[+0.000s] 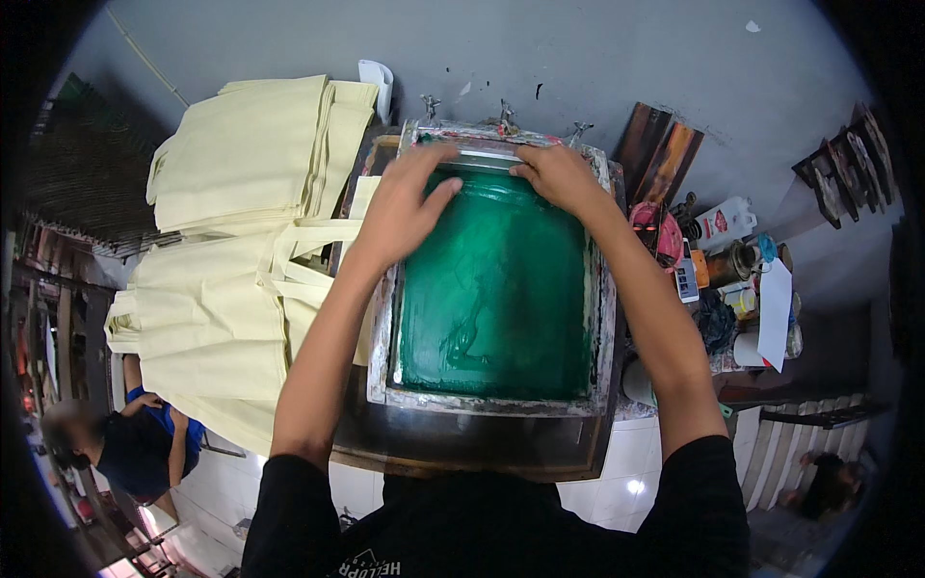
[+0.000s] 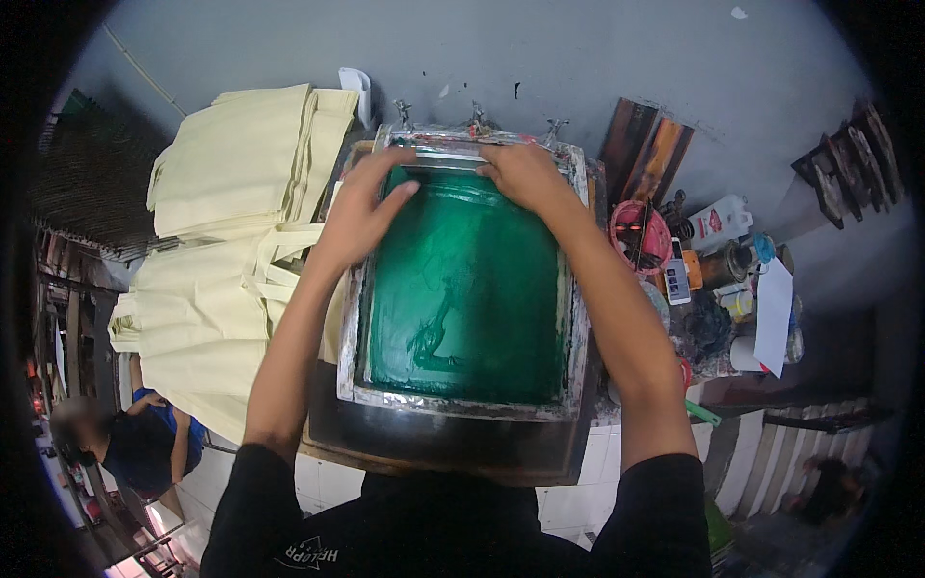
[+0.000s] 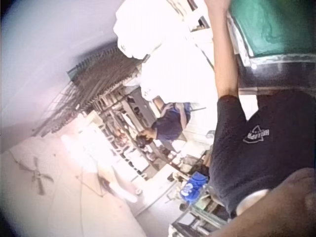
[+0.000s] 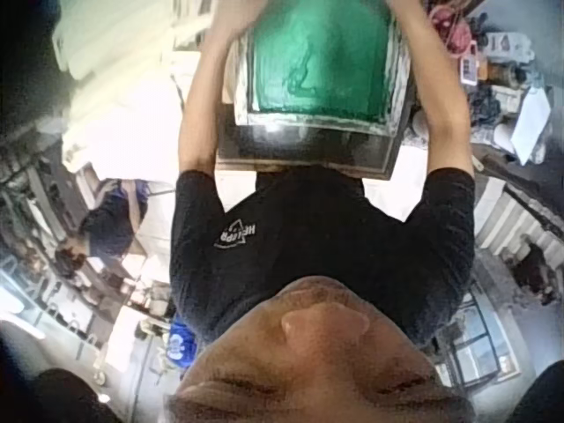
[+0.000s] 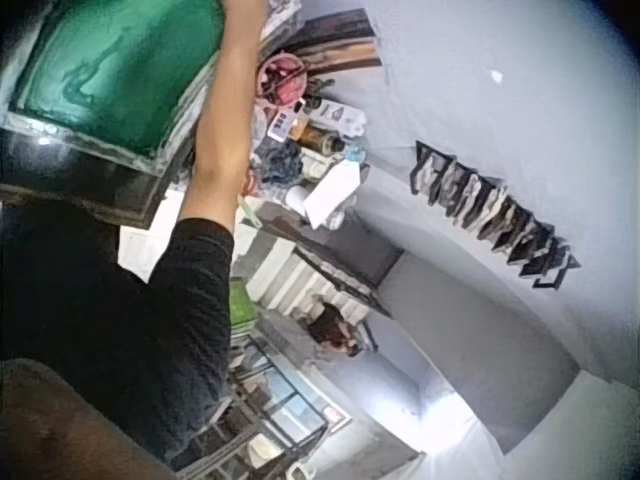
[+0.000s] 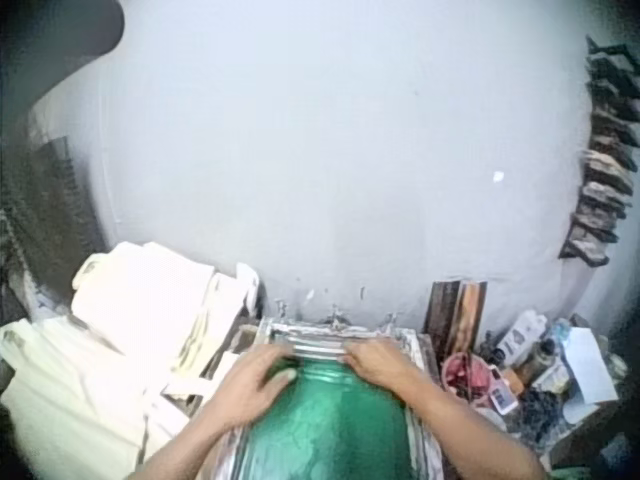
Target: The person screen prints logos onto bags by placing each bag on the printing surface, lowering the screen, and using a squeegee to spread ink before lifting the screen and setting the bag aside.
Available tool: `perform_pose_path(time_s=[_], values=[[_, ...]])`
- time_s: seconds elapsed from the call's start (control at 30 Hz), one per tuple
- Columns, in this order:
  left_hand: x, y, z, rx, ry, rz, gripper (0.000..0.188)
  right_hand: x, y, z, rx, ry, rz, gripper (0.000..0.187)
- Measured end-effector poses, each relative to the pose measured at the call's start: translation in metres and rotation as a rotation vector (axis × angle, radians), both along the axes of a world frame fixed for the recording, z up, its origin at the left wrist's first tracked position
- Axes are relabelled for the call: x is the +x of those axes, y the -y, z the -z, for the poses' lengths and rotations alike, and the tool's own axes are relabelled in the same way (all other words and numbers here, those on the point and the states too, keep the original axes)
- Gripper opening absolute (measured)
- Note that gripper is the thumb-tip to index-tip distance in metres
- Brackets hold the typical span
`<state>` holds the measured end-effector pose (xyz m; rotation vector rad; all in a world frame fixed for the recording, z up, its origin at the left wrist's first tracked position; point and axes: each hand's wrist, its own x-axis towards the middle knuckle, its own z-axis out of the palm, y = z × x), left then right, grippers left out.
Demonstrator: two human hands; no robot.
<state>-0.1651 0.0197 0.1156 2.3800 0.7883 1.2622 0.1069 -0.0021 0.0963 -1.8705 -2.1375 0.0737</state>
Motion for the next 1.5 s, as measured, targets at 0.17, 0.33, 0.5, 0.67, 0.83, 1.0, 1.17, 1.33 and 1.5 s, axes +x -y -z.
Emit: perform_pose_path(time_s=[0.17, 0.33, 0.5, 0.67, 0.83, 1.0, 1.17, 1.33, 1.5], values=[[0.026, -0.077, 0.011, -0.142, -0.437, 0.046, 0.032, -0.002, 0.018, -0.007, -0.015, 0.053, 0.304, 0.057], [0.030, -0.074, 0.015, -0.235, -0.431, 0.037, 0.032, -0.003, 0.035, 0.014, 0.200, 0.093, 0.240, 0.059], [0.013, -0.045, 0.023, -0.208, -0.397, 0.023, 0.031, -0.014, 0.060, 0.015, 0.208, 0.083, 0.211, 0.058], [-0.002, -0.012, 0.024, -0.206, -0.413, 0.051, 0.028, -0.027, 0.093, 0.015, 0.171, 0.085, 0.206, 0.056], [-0.026, 0.036, 0.027, -0.249, -0.368, 0.052, 0.027, -0.047, 0.134, 0.022, 0.224, 0.071, 0.171, 0.054], [-0.053, 0.094, 0.019, -0.295, -0.391, 0.050, 0.024, -0.077, 0.191, 0.021, 0.231, 0.051, 0.161, 0.049], [-0.083, 0.153, 0.019, -0.323, -0.424, 0.065, 0.018, -0.104, 0.249, 0.023, 0.143, 0.053, 0.140, 0.047], [-0.104, 0.194, 0.019, -0.244, -0.409, 0.081, 0.018, -0.126, 0.286, 0.023, 0.205, 0.067, 0.120, 0.043], [-0.121, 0.210, 0.038, -0.341, -0.287, 0.091, 0.048, -0.130, 0.296, 0.031, 0.273, 0.081, 0.117, 0.035]])
